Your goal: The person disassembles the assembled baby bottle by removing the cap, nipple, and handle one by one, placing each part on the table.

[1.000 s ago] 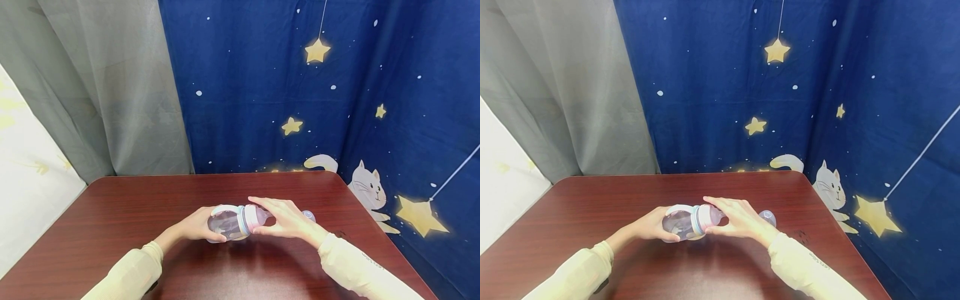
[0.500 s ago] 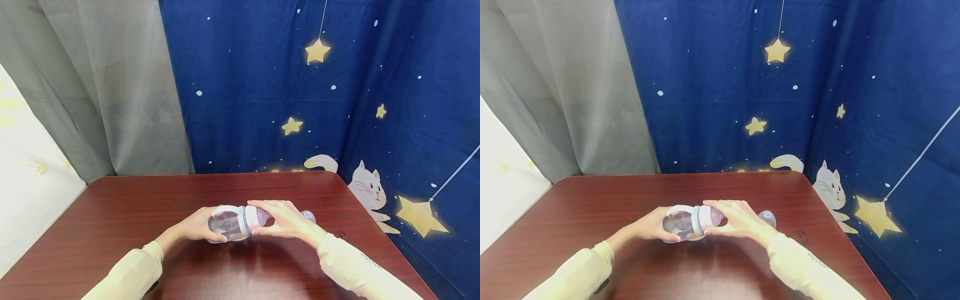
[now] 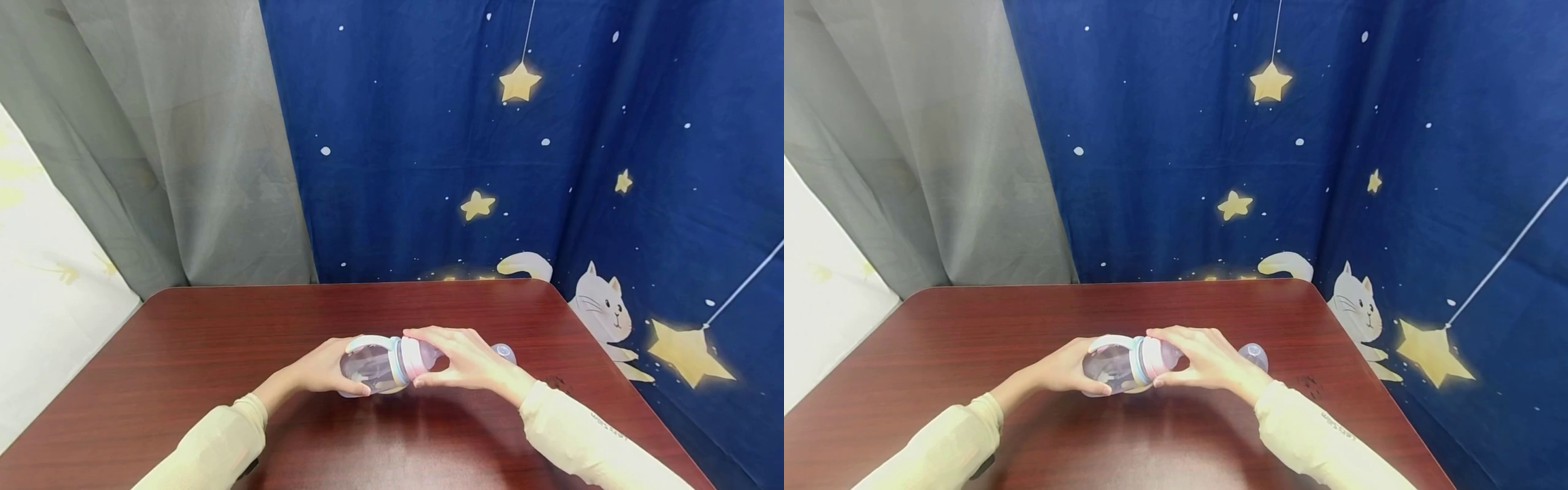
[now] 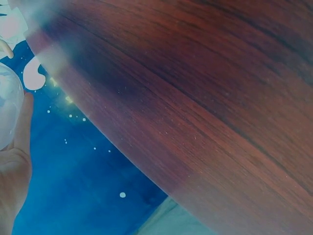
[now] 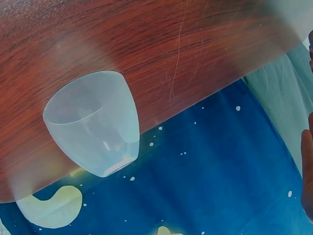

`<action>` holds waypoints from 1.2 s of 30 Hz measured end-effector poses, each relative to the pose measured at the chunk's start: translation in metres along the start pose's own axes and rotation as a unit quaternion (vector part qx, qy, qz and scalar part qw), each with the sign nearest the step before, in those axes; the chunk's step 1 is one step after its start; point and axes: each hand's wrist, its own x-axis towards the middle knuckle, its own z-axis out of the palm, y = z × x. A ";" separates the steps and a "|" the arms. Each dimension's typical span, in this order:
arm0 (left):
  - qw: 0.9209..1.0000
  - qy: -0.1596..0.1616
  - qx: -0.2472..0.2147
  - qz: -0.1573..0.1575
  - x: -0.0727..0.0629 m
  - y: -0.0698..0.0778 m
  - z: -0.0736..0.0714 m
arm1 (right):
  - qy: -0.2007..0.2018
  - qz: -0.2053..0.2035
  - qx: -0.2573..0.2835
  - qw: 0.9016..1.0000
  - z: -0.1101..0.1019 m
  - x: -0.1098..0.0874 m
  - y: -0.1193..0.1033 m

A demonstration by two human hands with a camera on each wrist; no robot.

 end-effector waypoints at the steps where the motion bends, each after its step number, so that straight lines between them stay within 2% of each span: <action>1: 1.000 0.000 0.001 -0.003 0.000 0.000 0.000 | 0.001 -0.005 0.001 1.000 0.000 0.000 0.000; 10: 1.000 0.000 0.000 -0.022 -0.001 0.002 -0.002 | 0.016 -0.052 -0.001 0.999 0.001 0.000 0.003; 14: 1.000 -0.001 -0.005 -0.028 -0.002 0.002 -0.002 | 0.017 -0.057 -0.002 0.998 0.002 0.000 0.002; 20: 1.000 0.005 -0.014 -0.020 -0.003 0.000 -0.001 | 0.024 -0.064 -0.010 0.998 0.001 -0.001 0.002; 26: 0.999 0.003 -0.010 -0.038 -0.004 0.002 -0.002 | 0.032 -0.070 -0.013 0.997 0.002 -0.003 0.003; 30: 0.999 0.004 -0.010 -0.033 -0.004 -0.001 -0.001 | 0.035 -0.071 -0.014 0.997 0.002 -0.003 0.004; 36: 1.000 0.005 -0.011 -0.009 -0.005 -0.004 0.002 | 0.052 -0.077 -0.016 0.996 0.001 -0.004 0.004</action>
